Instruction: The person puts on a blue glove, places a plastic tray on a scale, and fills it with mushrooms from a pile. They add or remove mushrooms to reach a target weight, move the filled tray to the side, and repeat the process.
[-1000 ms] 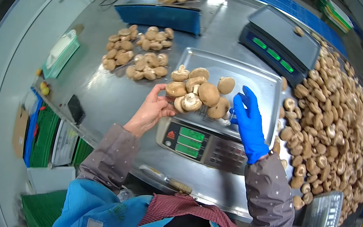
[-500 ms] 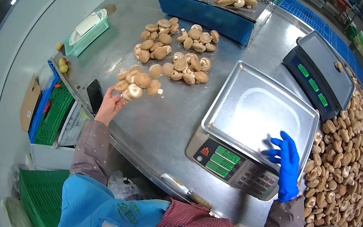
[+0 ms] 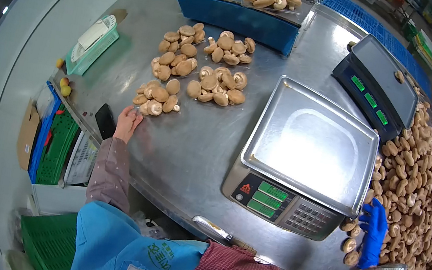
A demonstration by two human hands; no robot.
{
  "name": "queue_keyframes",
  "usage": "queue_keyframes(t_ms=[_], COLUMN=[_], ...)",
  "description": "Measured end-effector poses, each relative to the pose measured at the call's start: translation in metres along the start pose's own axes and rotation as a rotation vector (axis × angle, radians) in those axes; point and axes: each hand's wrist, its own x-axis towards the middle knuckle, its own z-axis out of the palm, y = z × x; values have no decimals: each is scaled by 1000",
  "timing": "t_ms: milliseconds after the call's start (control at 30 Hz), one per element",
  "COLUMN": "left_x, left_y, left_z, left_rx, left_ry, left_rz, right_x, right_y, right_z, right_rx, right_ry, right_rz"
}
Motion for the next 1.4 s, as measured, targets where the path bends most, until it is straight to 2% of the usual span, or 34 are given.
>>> queue_keyframes(t_ms=[33,67,100,133,167,200,267,300,367,400,433,467,500,533,567,600,633,667,700,767,900,967,1033,1100,1267,1400], left_x=[-1,-3,-7,-12,-18,-23,-22,-20,-28,-34,-41,-47,-52,-56,-63,-73,-83,-93,-104,-121,-165,-187,-222,-240,-296,-334], left_y=[1,1,1,3,6,8,7,7,19,28,37,45,53,60,65,71,76,80,84,86,79,75,72,67,48,33], left_z=[1,1,1,1,1,2,-2,-2,9,17,28,40,52,63,77,92,108,124,139,165,217,237,257,269,293,301], left_rx=[2,-20,-42,-37,16,68,108,141,99,98,96,101,103,100,92,72,52,52,54,57,79,82,98,116,140,216], left_ry=[-4,25,54,49,105,157,190,229,197,164,119,71,18,-45,-102,-162,-216,-269,-333,-432,-591,-702,-743,-845,-977,-1073], left_rz=[2,5,7,9,4,0,48,94,163,207,247,271,295,315,336,348,361,352,348,346,363,355,354,334,258,186], right_x=[-2,-5,-9,-17,-45,-50,-86,-99,-146,-160,-166,-166,-170,-170,-168,-171,-172,-172,-170,-171,-169,-169,-169,-167,-166,-163], right_y=[17,24,61,76,44,108,199,214,237,254,275,276,291,234,178,171,226,234,227,164,172,166,161,160,160,160], right_z=[-29,-65,-106,-147,-150,-220,-331,-350,-383,-392,-398,-391,-403,-345,-294,-289,-321,-321,-307,-271,-272,-264,-264,-263,-266,-263], right_rx=[14,-141,-290,-452,-705,-556,-1229,-1231,-992,-865,-744,-553,-184,-732,-732,-868,-836,-905,-972,-1181,-1187,-1168,-1193,-1208,-1111,-1108], right_ry=[7,69,165,238,297,386,661,678,538,579,626,733,574,615,617,580,617,669,714,650,663,725,702,675,676,657], right_rz=[-53,74,-126,-40,9,1,-243,-217,404,196,-5,136,149,69,34,-9,-153,-196,-240,-197,-211,-193,-133,-81,-78,15])
